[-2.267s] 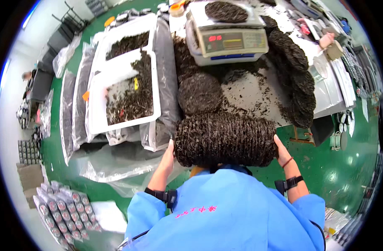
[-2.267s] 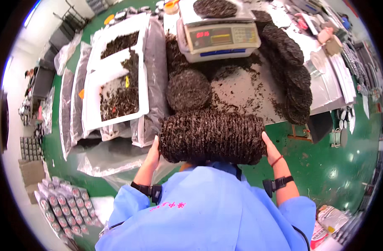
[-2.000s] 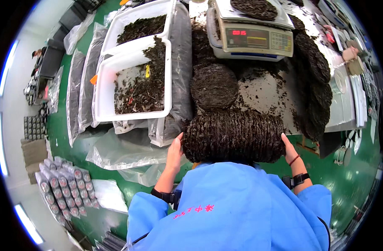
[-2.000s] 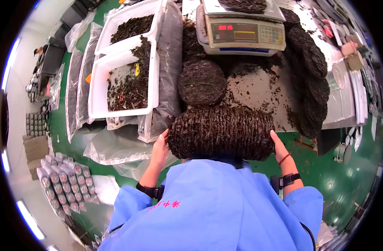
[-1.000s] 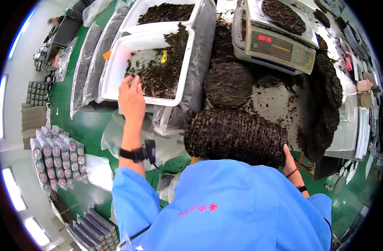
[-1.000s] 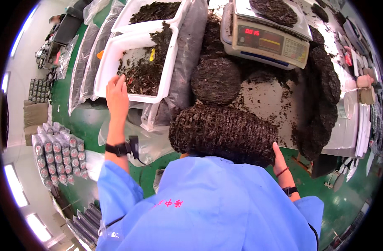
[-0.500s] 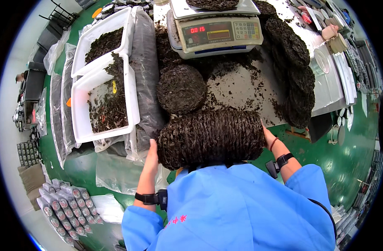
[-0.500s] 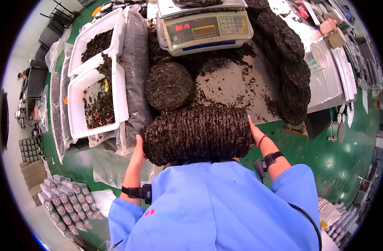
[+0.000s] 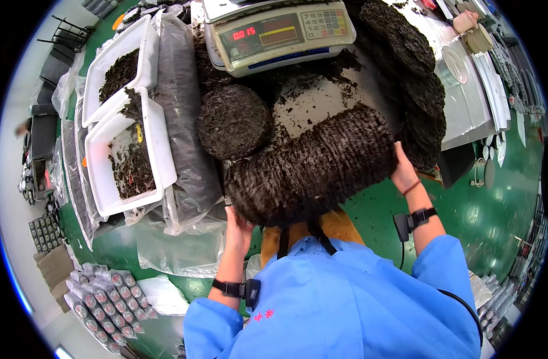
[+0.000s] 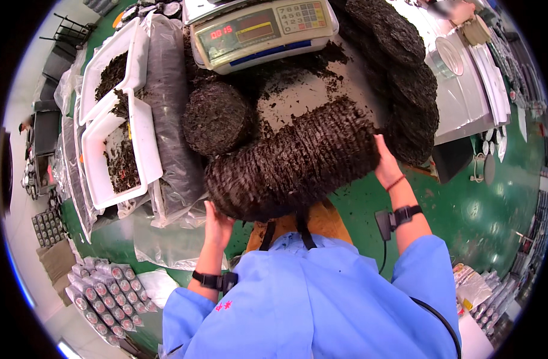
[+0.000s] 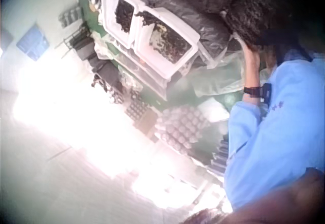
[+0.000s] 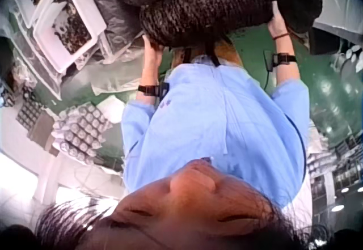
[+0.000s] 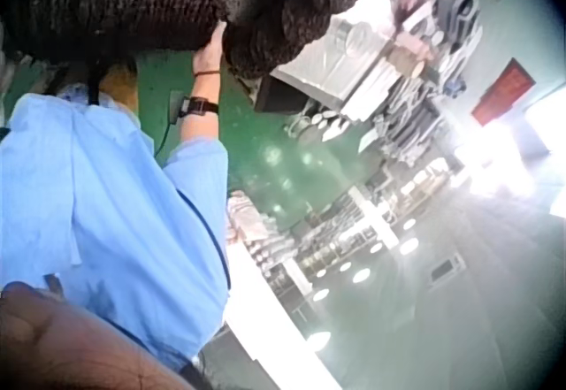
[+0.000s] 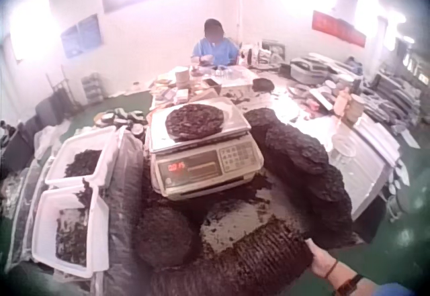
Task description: The person weighs circular dried tea cakes on a digital scale, moving them from a plastic bin to the scale and then to a stack on the work table, also handling a large cylindrical bundle of the product.
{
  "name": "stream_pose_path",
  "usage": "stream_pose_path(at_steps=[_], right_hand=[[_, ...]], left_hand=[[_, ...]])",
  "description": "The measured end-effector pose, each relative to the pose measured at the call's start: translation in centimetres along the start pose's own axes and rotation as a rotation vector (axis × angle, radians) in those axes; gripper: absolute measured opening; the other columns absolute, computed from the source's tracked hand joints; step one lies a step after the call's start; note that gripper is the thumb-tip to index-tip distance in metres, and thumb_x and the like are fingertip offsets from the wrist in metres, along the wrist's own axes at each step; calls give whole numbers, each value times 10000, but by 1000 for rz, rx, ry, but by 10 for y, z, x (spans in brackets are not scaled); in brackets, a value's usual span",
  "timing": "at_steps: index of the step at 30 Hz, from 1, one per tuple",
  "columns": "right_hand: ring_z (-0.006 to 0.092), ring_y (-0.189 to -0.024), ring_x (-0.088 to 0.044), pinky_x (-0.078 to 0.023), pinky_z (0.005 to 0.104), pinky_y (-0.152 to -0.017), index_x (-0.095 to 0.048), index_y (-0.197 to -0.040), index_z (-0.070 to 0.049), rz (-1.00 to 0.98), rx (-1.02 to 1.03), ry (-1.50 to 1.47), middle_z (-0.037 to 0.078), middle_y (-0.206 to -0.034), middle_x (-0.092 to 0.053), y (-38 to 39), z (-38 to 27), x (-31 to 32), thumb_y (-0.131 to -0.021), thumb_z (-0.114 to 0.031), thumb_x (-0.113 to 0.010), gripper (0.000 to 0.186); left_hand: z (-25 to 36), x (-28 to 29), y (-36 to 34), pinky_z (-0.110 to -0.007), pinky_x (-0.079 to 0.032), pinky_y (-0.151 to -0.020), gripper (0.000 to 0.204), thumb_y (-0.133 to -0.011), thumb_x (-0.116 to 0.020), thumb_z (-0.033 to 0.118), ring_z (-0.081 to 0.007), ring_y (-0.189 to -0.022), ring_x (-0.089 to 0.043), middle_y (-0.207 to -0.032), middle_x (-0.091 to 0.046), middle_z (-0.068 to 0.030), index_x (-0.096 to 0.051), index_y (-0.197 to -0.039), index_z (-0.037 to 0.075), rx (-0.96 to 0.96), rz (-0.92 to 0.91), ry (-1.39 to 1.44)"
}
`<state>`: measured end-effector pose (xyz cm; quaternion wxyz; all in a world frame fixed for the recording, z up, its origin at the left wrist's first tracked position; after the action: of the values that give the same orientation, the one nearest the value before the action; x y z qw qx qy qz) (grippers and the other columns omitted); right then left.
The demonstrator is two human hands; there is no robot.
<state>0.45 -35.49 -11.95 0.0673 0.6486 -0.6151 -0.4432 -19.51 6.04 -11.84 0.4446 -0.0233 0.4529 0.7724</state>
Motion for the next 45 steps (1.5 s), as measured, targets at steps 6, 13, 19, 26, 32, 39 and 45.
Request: stream_pose_path(at_steps=[6, 13, 19, 26, 32, 39, 45], right_hand=[[252, -1309, -438, -327, 423, -1115, -392, -1452, -72, 172, -197, 75, 71, -1457, -447, -11, -14, -5, -992, -486, -455, 622], [247, -1413, -275, -269, 466, -1135, -229, -1534, -309, 157, -291, 389, 54, -1596, -183, -19, -5, 21, -959, -606, -402, 671], [272, -1303, -454, -346, 436, -1103, -382, -1466, -97, 33, -244, 95, 107, -1473, -428, -2, -3, 22, -898, -690, -442, 823], [312, -1307, -443, -321, 484, -1108, -426, -1432, -82, -250, -69, -392, 108, -1442, -466, -43, 9, -27, -881, -715, -435, 839], [351, -1368, -349, -283, 547, -1095, -283, -1507, -117, 200, -233, 84, 109, -1545, -305, -94, 24, -47, -938, -630, -423, 778], [358, -1442, -211, -275, 560, -1097, -168, -1547, -251, 67, 211, 357, 90, -1601, -141, -77, -37, -91, -938, -631, -435, 766], [241, -1346, -378, -371, 453, -1025, -355, -1455, -117, -13, 265, 529, 91, -1465, -390, -100, -20, -96, -978, -518, -440, 629]], left_hand=[[-8, -6, -14, -424, -230, -1160, 788, -944, -319, 680, -255, -1394, -324, -1527, -345, -52, -292, -1503, 127, 111, 62, 3], [-27, -8, -11, -437, -310, -1129, 739, -937, -355, 664, -262, -1347, -396, -1470, -427, -44, -371, -1465, 147, 186, 71, 21], [4, -41, 46, -434, -257, -1154, 688, -979, -340, 596, -245, -1400, -318, -1532, -336, -37, -288, -1503, 155, 6, 46, -251], [146, -210, 139, -409, -264, -1070, 790, -943, -352, 630, -299, -1218, -408, -1286, -459, -168, -410, -1435, 15, -928, 92, -1400], [165, -346, 117, -469, -257, -1072, 674, -840, -609, 421, -345, -1277, -385, -1417, -416, -167, -482, -1385, 46, -1234, -98, -1959], [150, -325, 23, -495, -239, -1135, 523, -904, -588, 331, -370, -1410, -258, -1493, -353, -139, -498, -1375, 124, -1249, -299, -1724], [186, -319, -9, -500, -246, -1132, 499, -910, -591, 354, -377, -1403, -279, -1465, -394, -146, -528, -1326, 86, -1349, -437, -1492]])
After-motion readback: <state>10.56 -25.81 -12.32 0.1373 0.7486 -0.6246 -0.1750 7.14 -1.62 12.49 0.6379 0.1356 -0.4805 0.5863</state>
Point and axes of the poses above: each hand's wrist, its own y-axis away from the middle knuckle, its own x-axis out of the back of the hand, z = x × y, the point moved 5 cm from there along -y, towards the middle knuckle
